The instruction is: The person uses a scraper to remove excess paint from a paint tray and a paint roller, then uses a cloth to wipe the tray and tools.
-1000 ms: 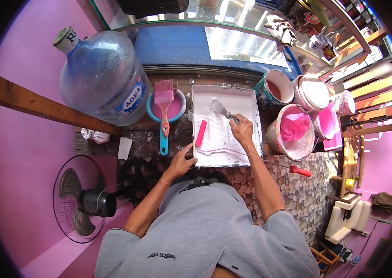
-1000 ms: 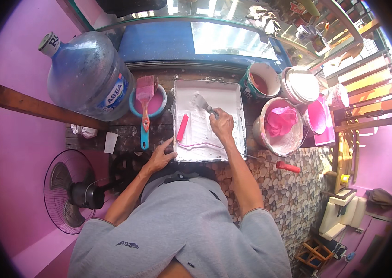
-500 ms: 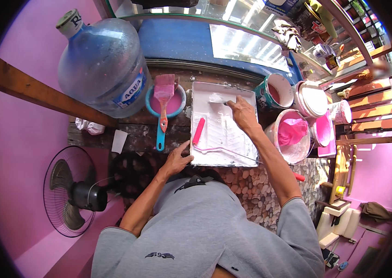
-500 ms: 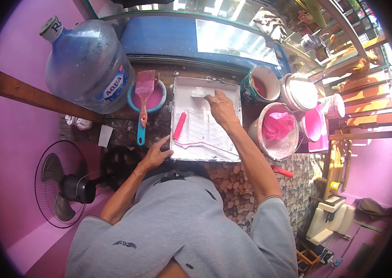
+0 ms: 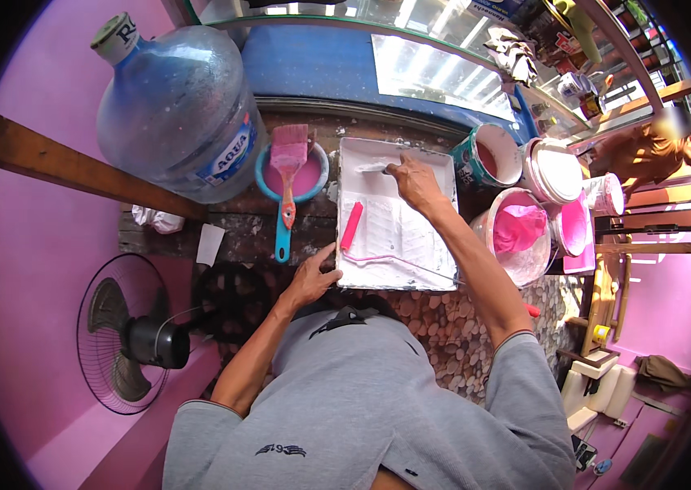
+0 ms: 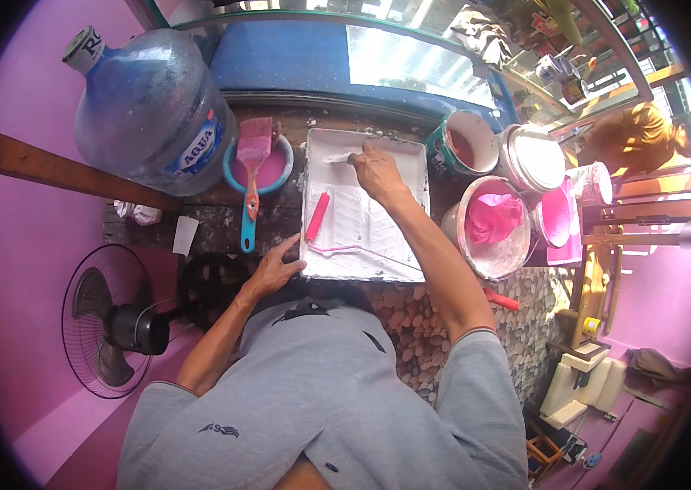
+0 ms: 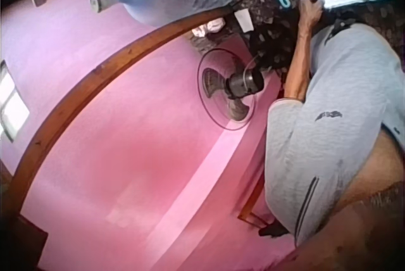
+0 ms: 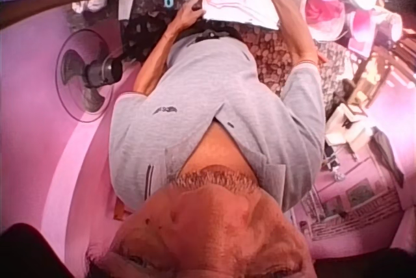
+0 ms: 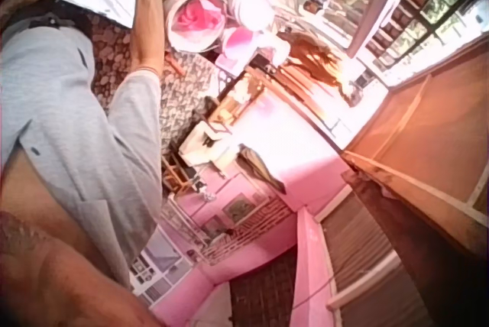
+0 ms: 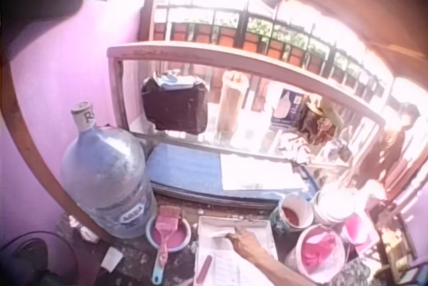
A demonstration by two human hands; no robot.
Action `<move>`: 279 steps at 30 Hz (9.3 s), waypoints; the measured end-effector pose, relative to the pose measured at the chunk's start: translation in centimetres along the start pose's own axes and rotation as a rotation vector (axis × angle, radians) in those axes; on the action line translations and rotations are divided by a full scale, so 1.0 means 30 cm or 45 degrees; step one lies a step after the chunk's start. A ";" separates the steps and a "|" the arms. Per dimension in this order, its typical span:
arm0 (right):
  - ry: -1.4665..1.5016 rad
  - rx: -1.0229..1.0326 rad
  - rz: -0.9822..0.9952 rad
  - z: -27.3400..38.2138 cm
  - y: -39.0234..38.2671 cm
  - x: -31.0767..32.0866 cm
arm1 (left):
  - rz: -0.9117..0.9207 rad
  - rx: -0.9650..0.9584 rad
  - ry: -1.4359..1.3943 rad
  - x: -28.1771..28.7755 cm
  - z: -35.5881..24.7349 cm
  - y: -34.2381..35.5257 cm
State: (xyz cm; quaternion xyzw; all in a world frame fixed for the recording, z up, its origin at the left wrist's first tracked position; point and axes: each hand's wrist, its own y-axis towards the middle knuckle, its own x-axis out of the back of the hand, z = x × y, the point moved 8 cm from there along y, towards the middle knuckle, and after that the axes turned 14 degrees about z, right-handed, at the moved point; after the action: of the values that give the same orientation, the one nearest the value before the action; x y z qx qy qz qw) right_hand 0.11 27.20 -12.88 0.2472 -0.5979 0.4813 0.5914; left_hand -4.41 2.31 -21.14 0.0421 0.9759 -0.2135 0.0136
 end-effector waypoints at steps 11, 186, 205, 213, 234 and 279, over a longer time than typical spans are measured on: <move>0.055 -0.003 0.041 0.003 0.021 -0.008 | 0.011 0.041 -0.028 -0.004 0.012 0.003; 1.208 -0.746 -0.744 -0.087 -0.314 -0.234 | 0.175 0.128 0.106 0.007 0.033 0.054; 0.244 -0.096 -0.170 -0.039 -0.064 0.086 | -0.053 -0.157 -0.159 -0.004 0.021 0.081; 0.220 -0.005 -0.008 -0.099 -0.025 0.044 | -0.030 -0.210 -0.257 -0.008 0.052 0.089; 0.188 0.022 0.074 -0.248 -0.065 0.177 | -0.152 -0.159 -0.271 -0.017 0.054 0.081; 0.777 -0.829 -0.578 -0.177 -0.871 -0.071 | -0.379 -0.174 -0.016 -0.011 0.084 0.082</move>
State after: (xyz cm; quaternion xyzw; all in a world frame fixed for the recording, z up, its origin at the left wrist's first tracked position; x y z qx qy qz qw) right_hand 25.58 20.38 -8.36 0.0215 -0.4480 0.1792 0.8757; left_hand -3.84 3.47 -24.43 -0.1052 0.9836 -0.1465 -0.0093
